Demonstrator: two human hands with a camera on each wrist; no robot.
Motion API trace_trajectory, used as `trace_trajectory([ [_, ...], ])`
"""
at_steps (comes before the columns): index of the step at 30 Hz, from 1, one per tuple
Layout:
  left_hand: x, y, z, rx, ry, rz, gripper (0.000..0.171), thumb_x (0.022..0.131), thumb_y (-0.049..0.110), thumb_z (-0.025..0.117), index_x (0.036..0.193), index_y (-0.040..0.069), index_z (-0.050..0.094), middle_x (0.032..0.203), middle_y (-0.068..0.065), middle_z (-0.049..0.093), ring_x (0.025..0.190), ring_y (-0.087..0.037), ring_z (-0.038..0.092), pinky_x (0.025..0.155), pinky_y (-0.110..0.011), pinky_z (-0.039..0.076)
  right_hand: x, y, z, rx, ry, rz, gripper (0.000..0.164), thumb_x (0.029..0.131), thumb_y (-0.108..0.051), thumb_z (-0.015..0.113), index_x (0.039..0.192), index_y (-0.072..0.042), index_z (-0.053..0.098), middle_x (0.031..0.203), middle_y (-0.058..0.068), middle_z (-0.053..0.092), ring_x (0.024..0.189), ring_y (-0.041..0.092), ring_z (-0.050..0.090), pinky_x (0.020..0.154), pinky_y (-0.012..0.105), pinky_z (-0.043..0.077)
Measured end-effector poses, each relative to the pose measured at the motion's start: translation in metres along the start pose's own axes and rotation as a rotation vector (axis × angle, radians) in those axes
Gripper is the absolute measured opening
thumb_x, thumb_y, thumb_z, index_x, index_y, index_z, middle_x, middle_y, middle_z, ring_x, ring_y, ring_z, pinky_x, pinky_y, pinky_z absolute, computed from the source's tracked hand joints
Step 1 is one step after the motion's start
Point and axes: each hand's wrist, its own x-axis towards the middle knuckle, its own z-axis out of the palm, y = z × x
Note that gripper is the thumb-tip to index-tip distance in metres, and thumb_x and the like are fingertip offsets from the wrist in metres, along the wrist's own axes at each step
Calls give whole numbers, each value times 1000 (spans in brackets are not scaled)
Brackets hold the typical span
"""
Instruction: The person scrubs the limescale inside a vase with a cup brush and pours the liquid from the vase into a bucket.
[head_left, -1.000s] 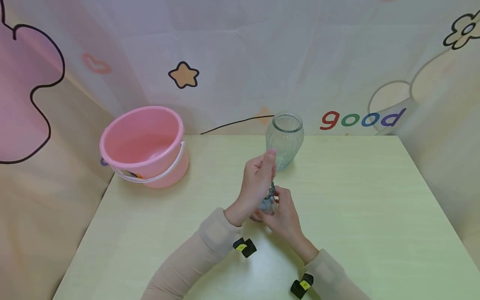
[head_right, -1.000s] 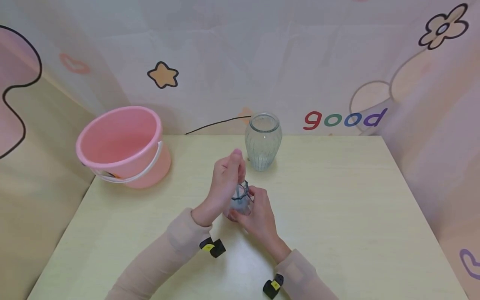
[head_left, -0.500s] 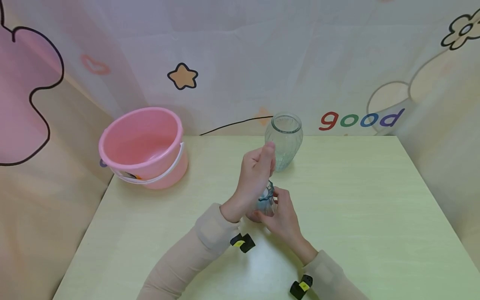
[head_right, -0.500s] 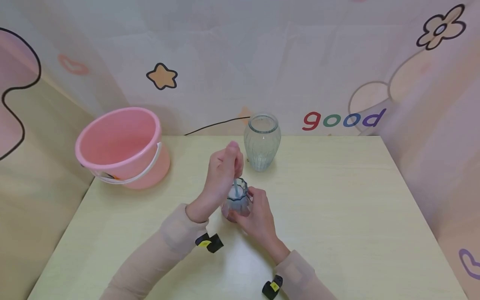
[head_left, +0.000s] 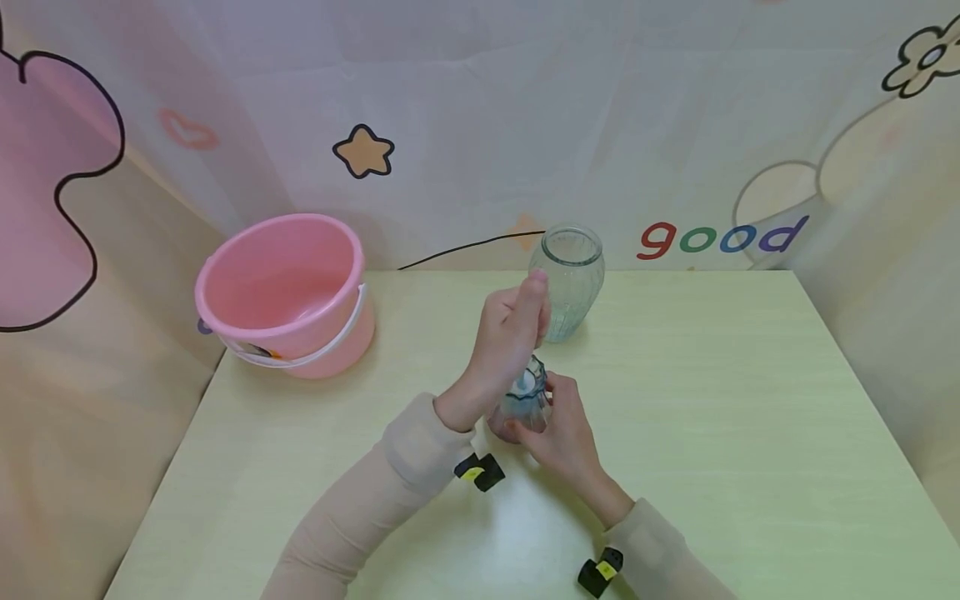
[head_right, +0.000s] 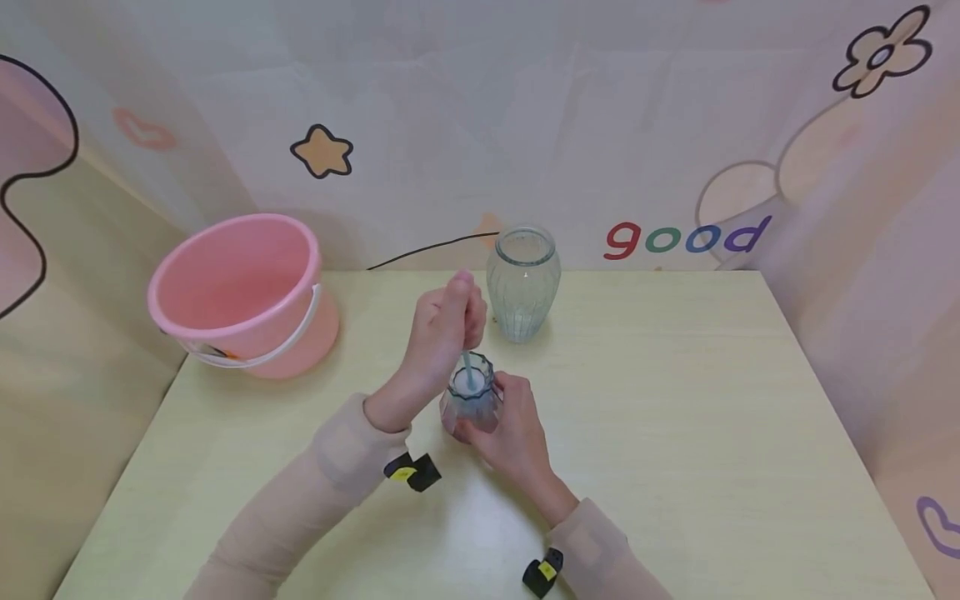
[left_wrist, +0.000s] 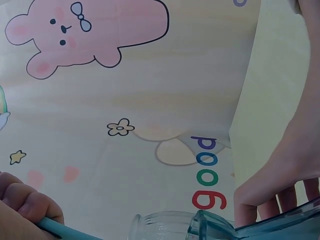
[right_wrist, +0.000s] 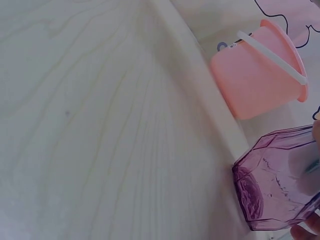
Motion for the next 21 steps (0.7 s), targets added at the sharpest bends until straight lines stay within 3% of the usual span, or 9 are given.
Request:
trace_trajectory([
  [8, 4, 2, -2, -51, -96, 4, 55, 95, 44, 34, 52, 10, 34, 47, -7, 28, 42, -25, 25, 39, -30, 20, 0, 3, -1, -16, 37, -95, 76, 66, -26, 78, 125, -5, 36, 112, 12, 43, 97, 20, 44, 78, 39, 45],
  [21, 13, 11, -8, -93, -264, 27, 51, 95, 34, 33, 50, 9, 31, 46, -6, 26, 40, -22, 20, 39, -29, 17, 5, 0, -6, -31, -39, -83, 74, 69, -26, 75, 127, -6, 33, 114, 11, 40, 103, 19, 41, 84, 39, 44],
])
